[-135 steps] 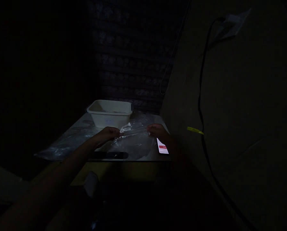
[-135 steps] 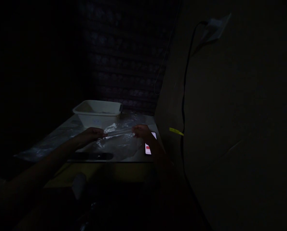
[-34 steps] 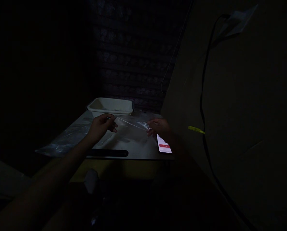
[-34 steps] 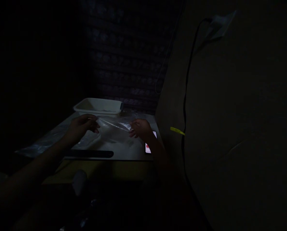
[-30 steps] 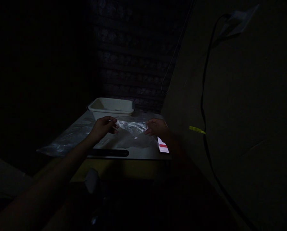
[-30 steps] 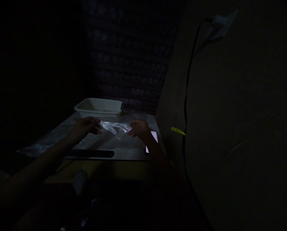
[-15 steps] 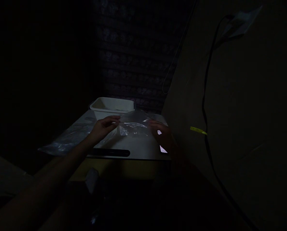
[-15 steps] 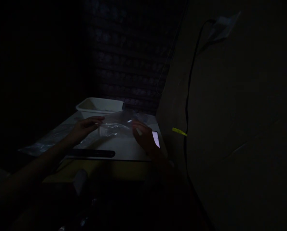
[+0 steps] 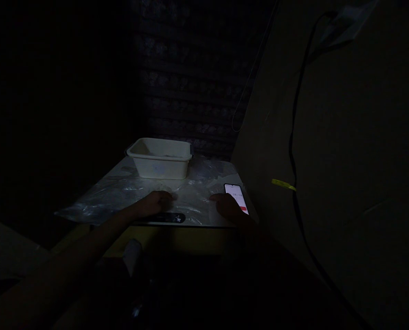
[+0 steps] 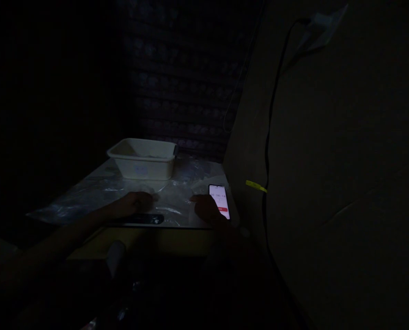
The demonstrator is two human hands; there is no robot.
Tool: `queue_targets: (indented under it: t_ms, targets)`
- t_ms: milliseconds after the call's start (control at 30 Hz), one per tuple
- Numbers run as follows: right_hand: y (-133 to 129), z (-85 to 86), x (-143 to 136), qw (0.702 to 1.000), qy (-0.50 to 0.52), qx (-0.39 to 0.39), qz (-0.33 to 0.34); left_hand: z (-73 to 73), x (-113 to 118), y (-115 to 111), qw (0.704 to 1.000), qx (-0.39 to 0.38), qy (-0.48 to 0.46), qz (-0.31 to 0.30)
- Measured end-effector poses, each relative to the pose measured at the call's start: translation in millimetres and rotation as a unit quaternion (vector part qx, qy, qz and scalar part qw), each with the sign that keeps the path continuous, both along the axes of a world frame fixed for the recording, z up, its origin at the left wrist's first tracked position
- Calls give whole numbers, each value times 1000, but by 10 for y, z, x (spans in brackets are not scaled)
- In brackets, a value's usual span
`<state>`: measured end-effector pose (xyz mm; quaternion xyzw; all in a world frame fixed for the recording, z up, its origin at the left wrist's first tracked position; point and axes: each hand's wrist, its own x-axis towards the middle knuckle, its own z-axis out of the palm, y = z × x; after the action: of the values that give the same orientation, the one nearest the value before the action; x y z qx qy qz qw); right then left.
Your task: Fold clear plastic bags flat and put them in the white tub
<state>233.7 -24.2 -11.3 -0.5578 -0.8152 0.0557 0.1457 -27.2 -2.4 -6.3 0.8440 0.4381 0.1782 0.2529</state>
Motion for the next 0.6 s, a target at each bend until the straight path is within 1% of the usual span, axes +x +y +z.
queue_targets:
  t_ms: [67,100,167,200,233,300,333,367,433,500,600]
  targets:
    - [23,23,3,999,-12,22,-32,34,5,-2,998,40,45,23]
    - [31,26,-10,999,-13,31,-38,56,15,-6,995,66,69,41]
    - [35,8,-73,999,-9,45,-15,88,55,-29,986,111,106,64]
    - [30,-12,-122,999,-8,50,9,89,86,-48,983,127,115,62]
    - [20,-38,-179,998,-10,56,34,77,123,-72,982,139,122,46]
    - [-10,-104,-295,995,-31,66,69,8,208,-128,979,155,130,-6]
    - [-26,-142,-346,993,-48,69,77,-46,250,-155,977,160,138,-40]
    - [-42,-180,-386,992,-65,70,81,-108,289,-179,974,165,147,-56]
    - [-69,-253,-429,990,-97,64,82,-239,351,-214,969,176,165,-58]
    - [-90,-310,-429,989,-119,46,69,-341,387,-233,964,178,190,-47]
    - [-119,-340,-381,990,-132,14,38,-390,400,-254,958,164,232,-32]
